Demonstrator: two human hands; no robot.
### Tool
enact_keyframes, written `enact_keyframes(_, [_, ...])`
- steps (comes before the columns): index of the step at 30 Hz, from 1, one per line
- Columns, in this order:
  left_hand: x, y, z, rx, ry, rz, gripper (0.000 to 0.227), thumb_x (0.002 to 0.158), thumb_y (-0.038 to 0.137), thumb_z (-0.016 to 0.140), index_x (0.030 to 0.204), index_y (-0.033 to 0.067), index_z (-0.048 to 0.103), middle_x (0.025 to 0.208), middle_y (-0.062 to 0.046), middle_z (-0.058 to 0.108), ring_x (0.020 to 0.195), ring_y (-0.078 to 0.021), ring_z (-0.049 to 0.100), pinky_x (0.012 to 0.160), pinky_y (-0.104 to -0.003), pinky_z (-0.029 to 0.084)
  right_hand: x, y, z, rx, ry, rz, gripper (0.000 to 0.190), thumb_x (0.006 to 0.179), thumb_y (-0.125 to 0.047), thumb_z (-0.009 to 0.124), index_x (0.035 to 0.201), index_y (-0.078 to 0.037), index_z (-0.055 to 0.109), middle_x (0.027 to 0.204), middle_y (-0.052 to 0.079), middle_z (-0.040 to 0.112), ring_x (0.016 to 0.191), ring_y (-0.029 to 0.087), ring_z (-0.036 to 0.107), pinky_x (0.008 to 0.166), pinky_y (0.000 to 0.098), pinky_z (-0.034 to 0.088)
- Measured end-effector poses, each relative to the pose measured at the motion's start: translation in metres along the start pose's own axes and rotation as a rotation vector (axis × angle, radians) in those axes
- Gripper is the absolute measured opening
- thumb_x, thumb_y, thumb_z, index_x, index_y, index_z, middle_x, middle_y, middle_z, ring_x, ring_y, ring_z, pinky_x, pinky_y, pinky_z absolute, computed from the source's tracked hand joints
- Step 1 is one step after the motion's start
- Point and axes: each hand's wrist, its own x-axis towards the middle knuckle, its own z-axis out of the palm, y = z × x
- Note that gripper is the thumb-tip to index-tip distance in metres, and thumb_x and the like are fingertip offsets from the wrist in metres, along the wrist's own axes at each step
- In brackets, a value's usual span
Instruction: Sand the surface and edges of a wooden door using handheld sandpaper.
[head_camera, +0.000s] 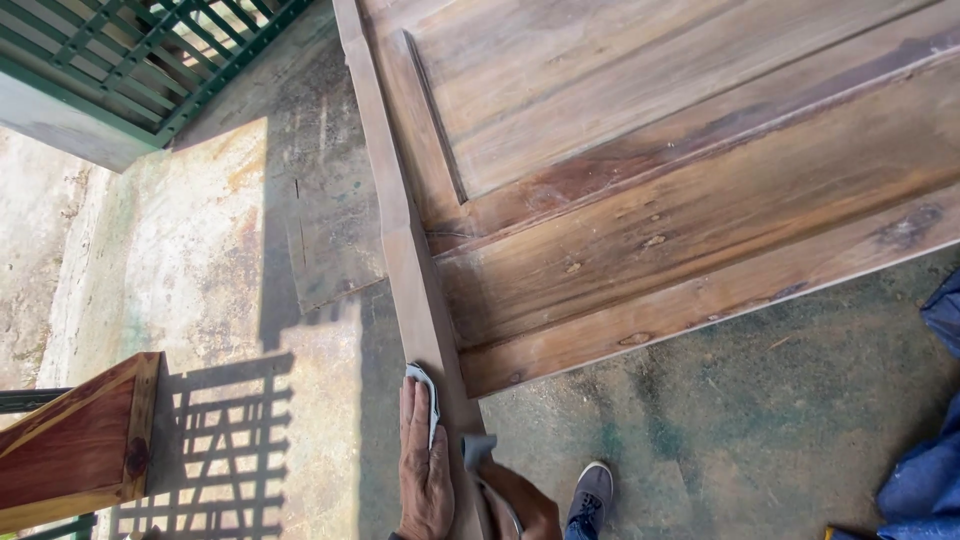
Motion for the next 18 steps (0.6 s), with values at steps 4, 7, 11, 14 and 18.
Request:
enact_keyframes(4, [-0.002, -0.016, 0.007, -0.098, 0.041, -0.086, 0.059, 0.099, 0.005, 0.044, 0.158, 0.0045, 0.036, 0.170, -0.021, 0.023, 0.160, -0.0356, 0.015, 0.125, -0.042, 0.014, -0.012, 0.051, 0.023, 0.013, 0.093, 0.000, 0.025, 0.091, -0.007, 0.066, 0.112, -0.001, 0.078, 0.104, 0.020, 0.082, 0.098, 0.029, 0.081, 0.088, 0.0363, 0.061])
enact_keyframes(7, [-0.004, -0.027, 0.012, -0.099, 0.064, -0.099, 0.059, 0.098, 0.003, 0.045, 0.157, 0.0044, 0.036, 0.170, -0.020, 0.024, 0.159, -0.0354, 0.015, 0.126, -0.043, 0.013, 0.009, 0.040, 0.021, 0.025, 0.131, 0.052, 0.024, 0.093, -0.010, 0.066, 0.111, -0.002, 0.080, 0.098, 0.017, 0.084, 0.092, 0.025, 0.083, 0.084, 0.0354, 0.062])
enact_keyframes(11, [-0.005, -0.037, 0.019, -0.078, 0.079, -0.187, 0.060, 0.099, 0.005, 0.044, 0.158, 0.0034, 0.033, 0.169, -0.020, 0.025, 0.158, -0.0361, 0.014, 0.125, -0.047, 0.009, 0.094, -0.061, -0.008, -0.040, 0.151, 0.171, 0.025, 0.096, -0.016, 0.063, 0.116, -0.011, 0.076, 0.099, 0.011, 0.085, 0.089, 0.019, 0.084, 0.076, 0.0334, 0.066])
enact_keyframes(14, [-0.013, -0.063, 0.028, -0.152, 0.237, -0.169, 0.055, 0.102, 0.008, 0.041, 0.156, 0.0022, 0.035, 0.168, -0.025, 0.023, 0.157, -0.0398, 0.018, 0.123, -0.049, 0.020, 0.131, -0.100, -0.021, -0.403, 0.055, -0.454, 0.038, 0.094, -0.007, 0.060, 0.131, -0.004, 0.069, 0.134, 0.018, 0.070, 0.125, 0.029, 0.066, 0.102, 0.0389, 0.055])
enact_keyframes(18, [-0.052, -0.224, 0.095, 0.188, 0.430, 0.046, 0.057, 0.097, 0.011, 0.045, 0.153, 0.0006, 0.040, 0.159, -0.031, 0.036, 0.150, -0.0464, 0.031, 0.121, -0.052, 0.022, 0.131, -0.041, -0.002, -0.694, -0.407, -0.797, 0.054, 0.081, -0.002, 0.055, 0.135, -0.001, 0.063, 0.148, 0.018, 0.059, 0.140, 0.034, 0.051, 0.113, 0.0511, 0.039])
